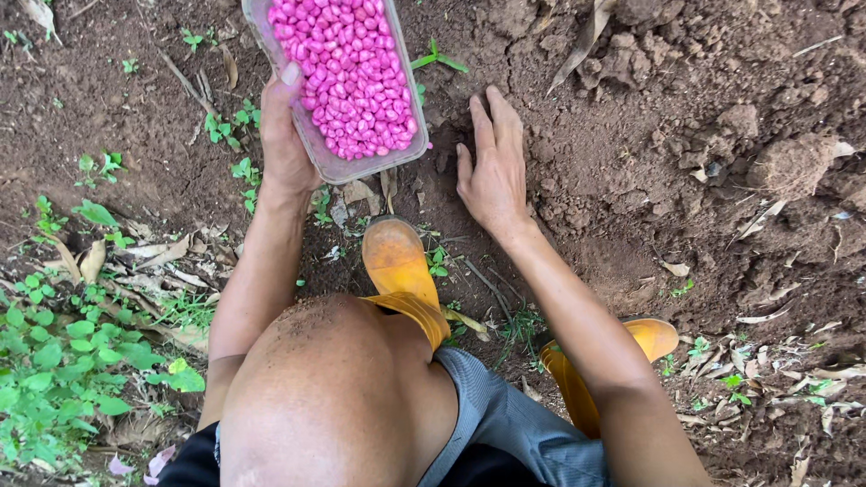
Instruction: The person plants seeds from a plastic container into a trench in the soil and then covers them with soil by hand.
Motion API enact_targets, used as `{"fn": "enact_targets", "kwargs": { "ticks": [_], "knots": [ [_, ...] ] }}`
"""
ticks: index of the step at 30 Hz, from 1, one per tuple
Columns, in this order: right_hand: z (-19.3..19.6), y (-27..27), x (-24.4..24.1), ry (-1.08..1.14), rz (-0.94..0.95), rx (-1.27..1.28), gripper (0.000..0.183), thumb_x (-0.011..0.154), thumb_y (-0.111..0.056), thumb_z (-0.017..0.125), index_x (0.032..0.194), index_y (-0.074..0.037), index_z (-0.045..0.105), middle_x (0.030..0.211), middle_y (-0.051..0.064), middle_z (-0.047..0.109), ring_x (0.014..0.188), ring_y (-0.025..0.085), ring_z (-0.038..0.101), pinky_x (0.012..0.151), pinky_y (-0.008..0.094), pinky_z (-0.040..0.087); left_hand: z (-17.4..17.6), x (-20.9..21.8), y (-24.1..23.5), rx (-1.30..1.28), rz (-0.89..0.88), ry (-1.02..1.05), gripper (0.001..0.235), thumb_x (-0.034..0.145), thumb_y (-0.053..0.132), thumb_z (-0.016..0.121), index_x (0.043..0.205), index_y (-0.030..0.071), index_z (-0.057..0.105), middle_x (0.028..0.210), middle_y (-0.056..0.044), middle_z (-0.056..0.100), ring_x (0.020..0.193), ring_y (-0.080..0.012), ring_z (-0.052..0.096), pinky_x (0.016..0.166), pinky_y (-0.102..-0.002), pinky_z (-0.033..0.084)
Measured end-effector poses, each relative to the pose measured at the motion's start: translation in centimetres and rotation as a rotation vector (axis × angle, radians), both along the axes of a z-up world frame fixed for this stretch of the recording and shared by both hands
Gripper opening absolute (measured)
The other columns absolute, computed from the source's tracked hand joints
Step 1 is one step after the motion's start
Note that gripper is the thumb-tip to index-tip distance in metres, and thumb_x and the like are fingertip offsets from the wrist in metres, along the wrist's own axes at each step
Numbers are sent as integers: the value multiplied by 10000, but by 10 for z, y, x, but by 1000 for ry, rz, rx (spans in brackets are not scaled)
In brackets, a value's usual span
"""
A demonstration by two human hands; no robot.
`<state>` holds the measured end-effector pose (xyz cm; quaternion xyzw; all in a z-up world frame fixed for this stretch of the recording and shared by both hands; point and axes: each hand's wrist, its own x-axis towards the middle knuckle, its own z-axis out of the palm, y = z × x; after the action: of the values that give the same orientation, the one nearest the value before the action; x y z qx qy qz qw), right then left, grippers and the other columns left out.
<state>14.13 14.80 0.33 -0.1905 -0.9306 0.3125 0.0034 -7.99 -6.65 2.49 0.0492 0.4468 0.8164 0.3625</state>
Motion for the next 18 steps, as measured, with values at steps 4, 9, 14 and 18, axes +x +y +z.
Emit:
{"fn": "enact_targets", "kwargs": {
  "ticks": [4, 9, 14, 18],
  "knots": [
    [-13, -12, 12, 117, 15, -90, 782, 1159, -28, 844, 1823, -51, 432, 1890, 249, 384, 1756, 458, 405, 1510, 713, 370, -2, 4, -3, -40, 33, -39, 768, 1075, 630, 877, 1572, 121, 588, 1524, -104, 679, 1462, -324, 684, 1326, -558, 617],
    [-12, -37, 19, 35, -10, -117, 557, 1160, -191, 860, 1620, 36, 643, 1458, 245, 659, 1320, 379, 667, 1141, 527, 659, -6, 10, 0, -17, 6, -43, 726, 1114, 614, 856, 1581, 122, 597, 1516, -89, 686, 1466, -315, 687, 1333, -556, 616],
    [-19, -56, 13, -105, -31, -192, 207, 1182, -57, 698, 1371, 28, 698, 1134, 151, 691, 960, 270, 672, 827, 422, 658, -20, 15, 0, -3, 8, -56, 744, 1132, 582, 855, 1631, 129, 541, 1577, -106, 642, 1506, -312, 647, 1379, -586, 569],
    [-13, -52, 6, -202, -108, -311, 166, 1160, 0, 582, 1320, -7, 538, 945, 181, 708, 534, 276, 653, 429, 443, 637, -11, 15, 2, -1, -5, -44, 733, 1143, 588, 837, 1624, 108, 562, 1589, -111, 663, 1514, -321, 655, 1368, -569, 571]
  ]
}}
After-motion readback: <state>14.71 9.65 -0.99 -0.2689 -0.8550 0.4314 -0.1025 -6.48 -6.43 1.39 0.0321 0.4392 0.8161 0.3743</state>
